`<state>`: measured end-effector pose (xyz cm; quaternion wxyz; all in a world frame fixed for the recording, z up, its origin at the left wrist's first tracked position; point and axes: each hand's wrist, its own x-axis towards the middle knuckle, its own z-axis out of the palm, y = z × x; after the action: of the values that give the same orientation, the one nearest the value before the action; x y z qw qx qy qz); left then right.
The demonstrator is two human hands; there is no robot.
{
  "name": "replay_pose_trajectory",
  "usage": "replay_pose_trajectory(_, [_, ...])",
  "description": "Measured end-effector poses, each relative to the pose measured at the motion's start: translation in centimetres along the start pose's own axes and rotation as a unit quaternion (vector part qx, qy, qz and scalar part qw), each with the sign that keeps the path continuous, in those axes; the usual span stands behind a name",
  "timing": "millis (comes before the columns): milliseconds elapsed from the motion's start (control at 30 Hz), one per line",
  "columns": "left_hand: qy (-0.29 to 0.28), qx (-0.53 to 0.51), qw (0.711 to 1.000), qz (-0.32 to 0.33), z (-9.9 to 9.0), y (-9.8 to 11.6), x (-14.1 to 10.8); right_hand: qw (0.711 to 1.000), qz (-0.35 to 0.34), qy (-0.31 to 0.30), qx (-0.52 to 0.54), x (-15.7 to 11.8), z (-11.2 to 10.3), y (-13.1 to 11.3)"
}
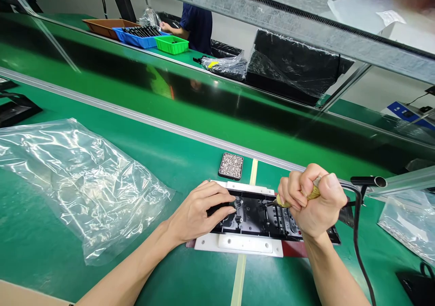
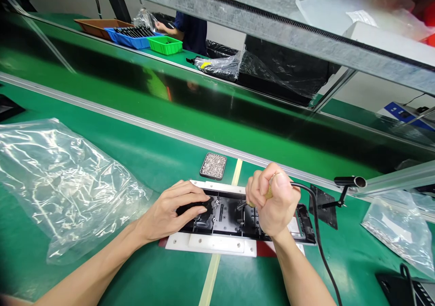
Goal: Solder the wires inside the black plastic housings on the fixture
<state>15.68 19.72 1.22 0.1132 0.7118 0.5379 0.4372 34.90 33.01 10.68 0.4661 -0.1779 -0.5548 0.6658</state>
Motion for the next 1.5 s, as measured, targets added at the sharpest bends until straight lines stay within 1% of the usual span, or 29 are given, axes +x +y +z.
replay_pose_trajectory(200, [0.001,-0.002,1.0,0.001,0.0,0.0,-0.1,1.0,-0.007,0.017,0.003,0.0,0.0,0.2])
replay_pose_trajectory(267, [0.002,0.001,1.0,0.0,0.0,-0.1,-0.2,1.0,-0.007,0.008,0.008,0.0,-0.4,0.3])
replay_pose_trajectory(367, [0.002,0.008,1.0,-0.001,0.0,-0.1,-0.1,0.999,-0.003,-0.037,0.015,0.1,-1.3,0.3])
replay_pose_trajectory(533, [0.002,0.005,1.0,0.001,0.1,-0.2,0.0,0.988,0.023,-0.154,0.015,0.7,-2.2,-0.5])
replay_pose_trajectory(600, [-0.001,0.002,1.0,0.001,0.1,-0.2,0.0,0.985,0.031,-0.17,0.012,0.9,-2.2,-0.7])
replay_pose_trajectory(700, [-0.001,-0.004,1.0,0.0,0.0,-0.2,-0.1,0.987,0.032,-0.157,0.021,1.0,-2.6,-0.6])
replay_pose_trajectory(800, [-0.002,-0.006,1.0,-0.001,0.0,-0.2,-0.2,0.988,0.037,-0.14,0.045,0.8,-3.6,-0.8])
replay_pose_trajectory(900, [-0.004,-0.006,1.0,-0.004,0.0,-0.2,-0.1,0.996,0.015,-0.075,0.053,0.3,-4.2,-2.0])
replay_pose_trajectory(1000, [-0.007,-0.007,1.0,-0.006,0.1,-0.3,0.0,0.999,-0.035,-0.005,0.033,-0.1,-3.0,-3.6])
replay_pose_trajectory(1067, [-0.006,-0.008,1.0,-0.004,0.2,-0.3,0.0,0.998,-0.052,0.011,0.018,-0.3,-1.5,-4.4])
replay_pose_trajectory(1167, [0.004,-0.008,1.0,0.001,0.5,-0.6,-0.1,0.998,-0.055,0.009,0.011,-0.4,1.0,-4.7])
replay_pose_trajectory(1267, [0.023,0.003,1.0,-0.007,1.1,-1.1,-0.2,0.999,-0.049,-0.003,0.023,-0.6,2.9,-4.3])
replay_pose_trajectory(1367, [0.037,0.021,0.999,-0.018,1.5,-1.3,0.0,0.999,-0.03,-0.008,0.04,-1.0,3.8,-3.5])
replay_pose_trajectory(1500, [0.039,0.027,0.999,-0.018,1.4,-0.8,0.6,0.998,-0.004,-0.024,0.049,-1.4,4.5,-2.5])
